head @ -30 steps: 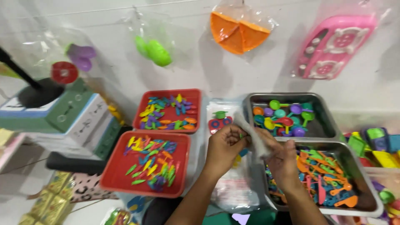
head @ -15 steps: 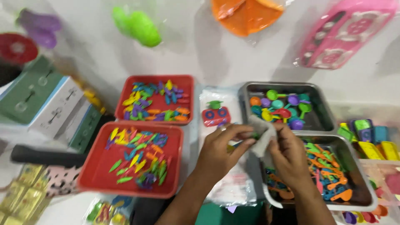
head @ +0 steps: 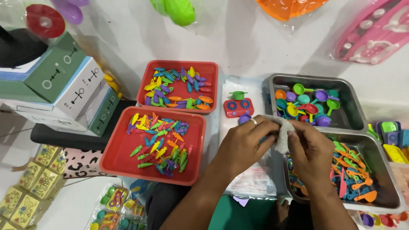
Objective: The person is sorting and packing various small plastic toys, such as letters and shapes, from multiple trays into clear plastic bags.
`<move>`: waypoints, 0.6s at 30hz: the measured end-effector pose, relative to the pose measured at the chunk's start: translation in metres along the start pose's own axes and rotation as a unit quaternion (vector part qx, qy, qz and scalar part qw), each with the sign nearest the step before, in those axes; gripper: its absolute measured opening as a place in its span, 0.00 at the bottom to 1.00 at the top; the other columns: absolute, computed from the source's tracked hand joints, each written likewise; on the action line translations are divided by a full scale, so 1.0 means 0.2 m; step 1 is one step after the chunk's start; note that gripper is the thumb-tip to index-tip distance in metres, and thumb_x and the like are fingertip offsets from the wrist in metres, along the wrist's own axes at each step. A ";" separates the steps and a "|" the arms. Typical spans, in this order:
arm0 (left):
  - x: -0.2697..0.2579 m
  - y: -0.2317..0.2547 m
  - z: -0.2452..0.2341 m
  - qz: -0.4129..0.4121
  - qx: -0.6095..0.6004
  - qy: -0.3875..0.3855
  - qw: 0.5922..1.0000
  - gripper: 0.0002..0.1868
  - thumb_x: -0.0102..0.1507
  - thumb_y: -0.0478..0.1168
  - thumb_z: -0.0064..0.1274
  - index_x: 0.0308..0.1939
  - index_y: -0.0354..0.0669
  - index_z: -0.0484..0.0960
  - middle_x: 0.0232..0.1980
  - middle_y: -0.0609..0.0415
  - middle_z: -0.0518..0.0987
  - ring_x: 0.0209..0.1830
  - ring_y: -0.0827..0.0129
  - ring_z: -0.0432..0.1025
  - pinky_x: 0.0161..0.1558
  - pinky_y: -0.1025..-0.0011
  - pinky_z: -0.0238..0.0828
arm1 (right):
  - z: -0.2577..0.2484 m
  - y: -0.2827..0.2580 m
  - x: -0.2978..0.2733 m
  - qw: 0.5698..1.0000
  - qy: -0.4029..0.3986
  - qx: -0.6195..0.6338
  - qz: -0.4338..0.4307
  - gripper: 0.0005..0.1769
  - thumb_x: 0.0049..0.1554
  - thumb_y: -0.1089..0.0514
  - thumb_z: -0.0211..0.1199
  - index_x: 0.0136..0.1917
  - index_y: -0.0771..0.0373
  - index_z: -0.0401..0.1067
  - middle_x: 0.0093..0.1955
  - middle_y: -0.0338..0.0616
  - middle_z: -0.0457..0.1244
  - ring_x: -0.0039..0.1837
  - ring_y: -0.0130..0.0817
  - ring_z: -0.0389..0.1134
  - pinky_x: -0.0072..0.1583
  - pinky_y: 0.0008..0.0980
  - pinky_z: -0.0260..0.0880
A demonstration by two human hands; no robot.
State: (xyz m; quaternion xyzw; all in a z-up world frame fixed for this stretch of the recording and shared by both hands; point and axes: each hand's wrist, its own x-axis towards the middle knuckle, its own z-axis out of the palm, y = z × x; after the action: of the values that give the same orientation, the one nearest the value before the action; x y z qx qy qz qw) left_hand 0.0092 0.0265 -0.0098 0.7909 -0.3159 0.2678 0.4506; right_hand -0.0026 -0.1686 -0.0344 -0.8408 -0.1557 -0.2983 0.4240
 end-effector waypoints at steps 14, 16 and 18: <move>0.03 0.04 -0.02 -0.028 -0.096 -0.003 0.995 0.09 0.64 0.33 0.59 0.47 0.45 0.80 0.36 0.54 0.77 0.37 0.58 0.80 0.40 0.64 0.81 | -0.09 0.06 0.01 0.997 -0.044 -0.065 0.008 0.08 0.60 0.61 0.62 0.46 0.53 0.83 0.33 0.43 0.70 0.40 0.51 0.72 0.43 0.39 0.70; 0.03 0.04 -0.02 -0.043 -0.134 -0.005 0.990 0.09 0.63 0.34 0.59 0.47 0.46 0.80 0.35 0.53 0.78 0.38 0.56 0.79 0.40 0.64 0.81 | -0.10 0.07 0.02 0.996 -0.040 -0.076 0.021 0.08 0.60 0.58 0.64 0.43 0.49 0.83 0.31 0.39 0.69 0.38 0.44 0.73 0.42 0.34 0.70; 0.03 0.04 -0.02 -0.091 -0.180 -0.026 0.979 0.11 0.61 0.29 0.60 0.47 0.44 0.82 0.36 0.48 0.80 0.38 0.52 0.80 0.39 0.62 0.82 | -0.08 0.01 0.04 0.999 -0.043 -0.018 0.010 0.07 0.57 0.58 0.67 0.48 0.52 0.83 0.33 0.46 0.70 0.39 0.50 0.73 0.42 0.39 0.70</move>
State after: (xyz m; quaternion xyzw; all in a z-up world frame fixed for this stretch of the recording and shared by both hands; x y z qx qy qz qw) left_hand 0.0065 0.0255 0.0011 0.7289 -0.2972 0.1434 0.5998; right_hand -0.0002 -0.1829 -0.0231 -0.8621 -0.1604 -0.2602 0.4042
